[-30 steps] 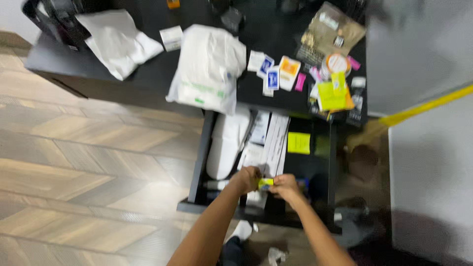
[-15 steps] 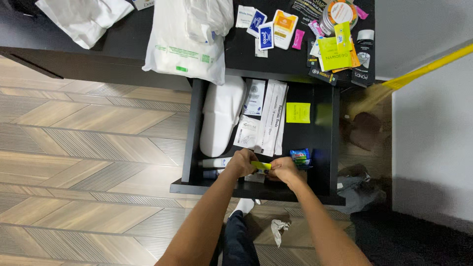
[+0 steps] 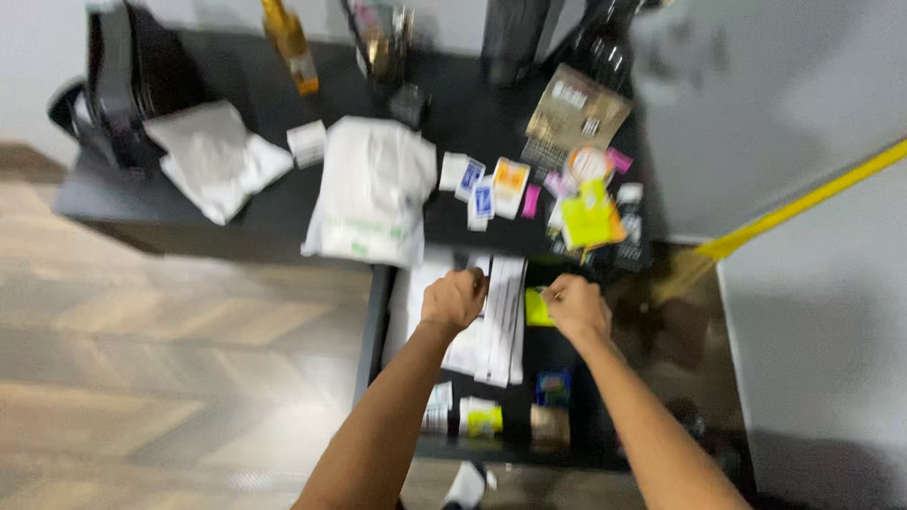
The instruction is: The person empties a drawer, wipes the interior with a white cloth, and then populates the drawer with white slippers, various papers, small packets, and cosmetic items.
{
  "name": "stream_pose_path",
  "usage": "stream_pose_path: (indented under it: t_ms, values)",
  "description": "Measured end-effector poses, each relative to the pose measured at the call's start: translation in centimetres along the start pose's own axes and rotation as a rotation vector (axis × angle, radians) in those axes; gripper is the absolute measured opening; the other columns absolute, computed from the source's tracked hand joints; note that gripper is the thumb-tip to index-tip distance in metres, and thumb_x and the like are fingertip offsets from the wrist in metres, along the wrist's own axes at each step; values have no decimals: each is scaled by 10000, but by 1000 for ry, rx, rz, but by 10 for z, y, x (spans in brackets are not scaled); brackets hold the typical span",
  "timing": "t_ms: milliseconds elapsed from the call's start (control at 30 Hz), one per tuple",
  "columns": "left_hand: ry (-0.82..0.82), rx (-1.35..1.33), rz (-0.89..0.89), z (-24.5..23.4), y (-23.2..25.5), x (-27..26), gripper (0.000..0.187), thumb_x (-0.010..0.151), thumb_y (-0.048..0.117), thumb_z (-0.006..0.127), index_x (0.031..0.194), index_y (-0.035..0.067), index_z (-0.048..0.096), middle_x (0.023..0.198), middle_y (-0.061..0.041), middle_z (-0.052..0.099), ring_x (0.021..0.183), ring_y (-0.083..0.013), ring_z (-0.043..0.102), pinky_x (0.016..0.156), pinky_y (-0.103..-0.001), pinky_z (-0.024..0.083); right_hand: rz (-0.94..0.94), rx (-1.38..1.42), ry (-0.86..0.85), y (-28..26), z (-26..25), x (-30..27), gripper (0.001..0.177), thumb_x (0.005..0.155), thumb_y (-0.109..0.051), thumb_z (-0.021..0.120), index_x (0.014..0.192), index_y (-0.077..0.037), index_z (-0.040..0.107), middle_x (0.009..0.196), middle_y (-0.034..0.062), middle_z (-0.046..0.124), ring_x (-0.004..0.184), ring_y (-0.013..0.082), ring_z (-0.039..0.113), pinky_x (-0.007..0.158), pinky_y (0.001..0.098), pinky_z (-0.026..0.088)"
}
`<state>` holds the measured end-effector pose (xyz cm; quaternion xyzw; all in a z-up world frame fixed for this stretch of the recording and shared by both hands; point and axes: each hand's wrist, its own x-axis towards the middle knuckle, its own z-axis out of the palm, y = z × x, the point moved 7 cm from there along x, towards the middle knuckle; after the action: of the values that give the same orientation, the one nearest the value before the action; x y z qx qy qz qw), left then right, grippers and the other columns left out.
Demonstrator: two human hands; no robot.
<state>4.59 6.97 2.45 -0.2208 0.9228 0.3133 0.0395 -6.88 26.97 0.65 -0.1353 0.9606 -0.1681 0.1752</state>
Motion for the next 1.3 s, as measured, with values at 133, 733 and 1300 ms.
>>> stream_pose_path:
  t_ms: [133, 733, 1300]
  values:
    - [160, -94, -19, -71, 52, 56, 323, 953, 371, 542, 1081, 147, 736, 1019, -191, 738, 978, -418, 688, 872, -507, 543, 58, 200, 303, -4, -109, 58, 188, 901, -316, 718, 1001, -182, 805, 947, 116, 789, 921, 312, 751, 837, 437, 588]
    - [126, -436, 15, 57, 98, 165, 352, 859, 288, 699, 1115, 47, 709, 1010, -209, 750, 981, -359, 716, 866, -426, 563, -155, 290, 439, 19, -105, 132, 236, 757, -109, 860, 935, -73, 711, 1028, 98, 667, 945, 283, 707, 820, 409, 567]
    - [-291, -655, -107, 116, -44, 72, 199, 862, 5, 705, 1059, 10, 726, 878, -157, 778, 677, -179, 764, 524, -332, 616, -477, 781, 466, -5, 29, -21, 266, 832, 84, 653, 1084, 1, 669, 1044, 90, 702, 907, 170, 681, 771, 284, 541]
